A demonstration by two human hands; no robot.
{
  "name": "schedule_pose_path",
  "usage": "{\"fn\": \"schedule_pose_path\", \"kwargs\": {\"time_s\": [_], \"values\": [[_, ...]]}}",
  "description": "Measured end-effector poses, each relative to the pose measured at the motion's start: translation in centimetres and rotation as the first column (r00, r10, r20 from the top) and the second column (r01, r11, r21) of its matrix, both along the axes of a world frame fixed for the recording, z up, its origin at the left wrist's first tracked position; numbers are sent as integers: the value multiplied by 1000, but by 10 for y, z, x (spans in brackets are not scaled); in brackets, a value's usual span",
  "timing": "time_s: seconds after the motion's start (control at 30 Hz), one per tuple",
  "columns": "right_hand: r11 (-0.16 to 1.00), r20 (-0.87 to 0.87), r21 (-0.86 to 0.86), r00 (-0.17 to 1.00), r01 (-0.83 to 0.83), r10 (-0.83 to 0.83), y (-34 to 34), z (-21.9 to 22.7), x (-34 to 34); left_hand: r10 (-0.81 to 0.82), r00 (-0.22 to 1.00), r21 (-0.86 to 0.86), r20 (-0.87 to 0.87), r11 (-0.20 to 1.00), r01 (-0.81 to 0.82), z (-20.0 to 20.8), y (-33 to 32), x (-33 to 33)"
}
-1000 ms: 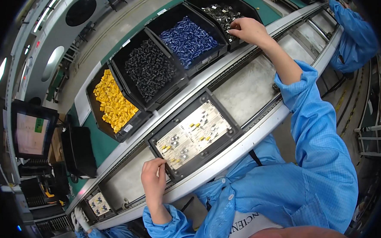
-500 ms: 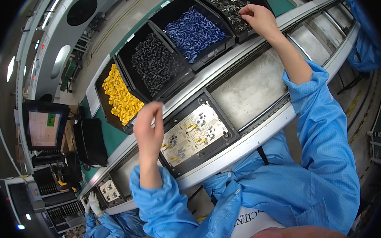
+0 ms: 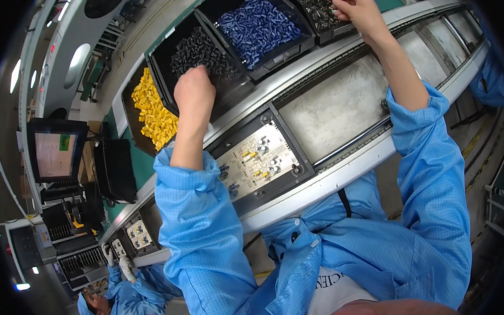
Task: Assembling small electronic components onto circuit boards at a manual station.
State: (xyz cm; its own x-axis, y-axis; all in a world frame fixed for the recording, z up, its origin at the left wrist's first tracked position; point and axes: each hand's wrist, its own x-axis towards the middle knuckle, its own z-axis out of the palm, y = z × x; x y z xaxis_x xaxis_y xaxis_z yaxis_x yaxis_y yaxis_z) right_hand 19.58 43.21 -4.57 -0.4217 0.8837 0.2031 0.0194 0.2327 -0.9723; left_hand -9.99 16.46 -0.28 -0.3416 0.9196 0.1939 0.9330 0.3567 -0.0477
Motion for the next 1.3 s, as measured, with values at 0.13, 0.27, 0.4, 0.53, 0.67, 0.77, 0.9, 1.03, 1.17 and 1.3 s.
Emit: {"fn": "schedule_pose_path", "kwargs": {"time_s": [0.13,0.27,0.4,0.53,0.67,0.77,0.9,1.03,1.17,1.3], "values": [[999,-74,-4,996,42,-42,-20,19,-10,-38,999,111,-18,993,39,-6,-9,-10],[999,-79,2,996,37,-36,-25,27,-9,-145,988,329,-46,932,152,2,-23,10],[990,-193,-142,980,15,-43,-27,32,-5,-302,934,454,192,871,189,11,-54,46],[971,-298,-217,954,-99,31,-49,53,-5,-317,869,310,380,929,203,10,-98,75],[922,-318,-291,935,-254,157,-106,73,-8,-315,819,234,479,945,227,2,-119,92],[851,-222,-350,917,-391,330,-136,68,-16,-265,795,186,546,963,193,-1,-122,96],[785,-160,-452,905,-423,395,-146,55,-19,-276,761,199,588,961,194,-6,-116,95],[727,-179,-488,870,-484,459,-146,50,-20,-269,756,210,596,962,177,-11,-106,95],[695,-155,-498,842,-519,517,-145,50,-19,-277,777,188,566,961,205,-16,-99,95],[582,-224,-566,788,-584,573,-144,45,-18,-266,784,169,560,964,206,-17,-96,96]]}}
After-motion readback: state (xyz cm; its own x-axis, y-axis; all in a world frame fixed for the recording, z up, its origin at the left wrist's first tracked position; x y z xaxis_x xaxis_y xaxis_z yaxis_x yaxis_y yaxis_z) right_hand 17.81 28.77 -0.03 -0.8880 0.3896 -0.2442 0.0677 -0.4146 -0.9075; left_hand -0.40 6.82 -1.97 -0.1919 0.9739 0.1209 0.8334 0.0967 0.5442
